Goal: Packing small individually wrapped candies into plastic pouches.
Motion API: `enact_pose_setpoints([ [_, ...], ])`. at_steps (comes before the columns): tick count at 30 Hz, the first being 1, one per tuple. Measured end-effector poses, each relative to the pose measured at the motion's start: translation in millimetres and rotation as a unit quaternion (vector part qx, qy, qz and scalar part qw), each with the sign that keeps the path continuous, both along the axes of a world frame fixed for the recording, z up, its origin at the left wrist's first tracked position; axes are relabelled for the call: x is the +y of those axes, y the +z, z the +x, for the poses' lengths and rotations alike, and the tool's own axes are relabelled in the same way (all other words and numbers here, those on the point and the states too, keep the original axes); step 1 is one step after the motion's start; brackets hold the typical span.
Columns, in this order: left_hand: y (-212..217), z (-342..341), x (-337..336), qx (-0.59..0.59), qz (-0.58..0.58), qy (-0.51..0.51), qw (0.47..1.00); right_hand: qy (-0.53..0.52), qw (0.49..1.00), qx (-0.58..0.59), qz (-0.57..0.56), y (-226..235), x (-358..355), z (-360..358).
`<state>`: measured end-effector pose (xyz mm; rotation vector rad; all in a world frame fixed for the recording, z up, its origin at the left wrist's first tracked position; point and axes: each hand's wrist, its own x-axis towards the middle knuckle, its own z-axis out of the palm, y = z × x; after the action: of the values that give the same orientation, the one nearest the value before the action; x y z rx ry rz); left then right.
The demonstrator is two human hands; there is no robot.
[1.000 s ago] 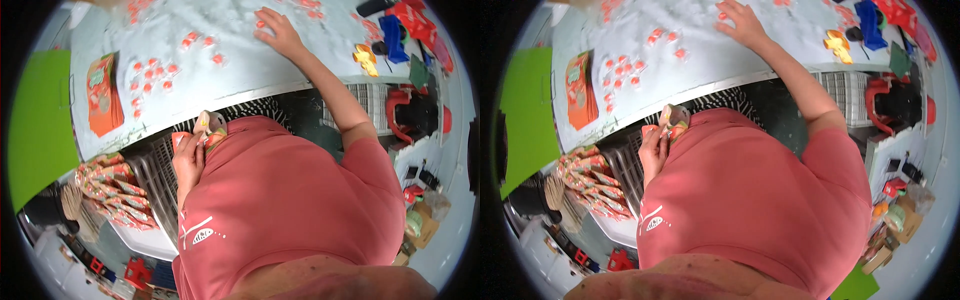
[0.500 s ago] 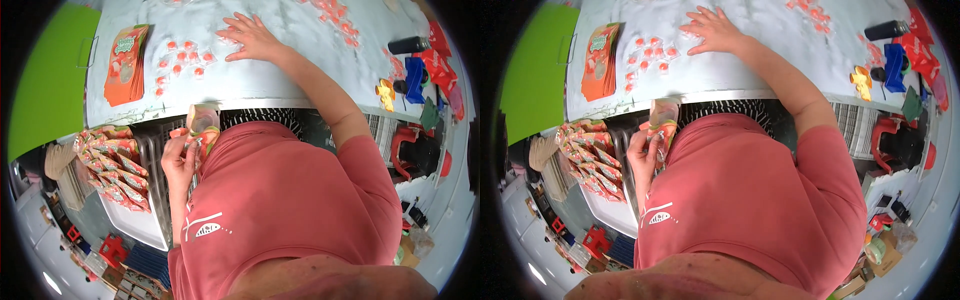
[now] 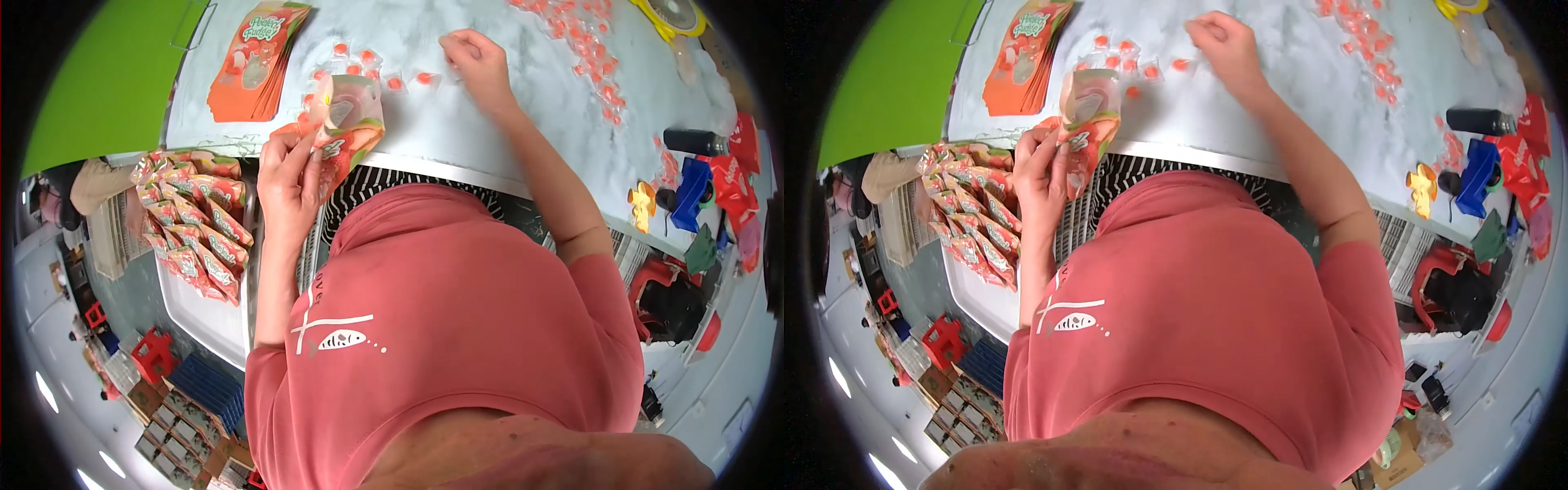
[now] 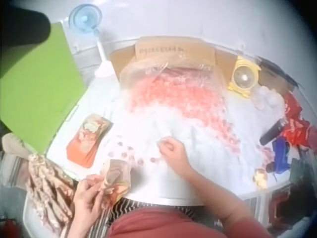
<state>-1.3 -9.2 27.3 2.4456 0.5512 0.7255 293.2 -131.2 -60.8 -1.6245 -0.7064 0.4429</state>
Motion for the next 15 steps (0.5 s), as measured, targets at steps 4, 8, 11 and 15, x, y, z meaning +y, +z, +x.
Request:
enact_pose_setpoints([
  [4,0.2,23.6,1.6,0.026,0.027,-0.006,0.999,0.049,0.972,0.187,0.133,79.2,29.5,-37.2],
  [8,-6.3,50.0,5.7,0.024,0.028,-0.019,0.999,0.055,0.954,0.205,0.21,85.6,55.6,-45.9],
  [11,-7.6,60.7,4.9,0.005,0.012,-0.015,1.0,0.033,0.962,0.171,0.213,88.2,58.4,-53.1],
  [15,-12.8,65.2,8.9,-0.001,-0.011,0.01,1.0,0.061,0.954,0.163,0.242,84.8,58.3,-52.8],
])
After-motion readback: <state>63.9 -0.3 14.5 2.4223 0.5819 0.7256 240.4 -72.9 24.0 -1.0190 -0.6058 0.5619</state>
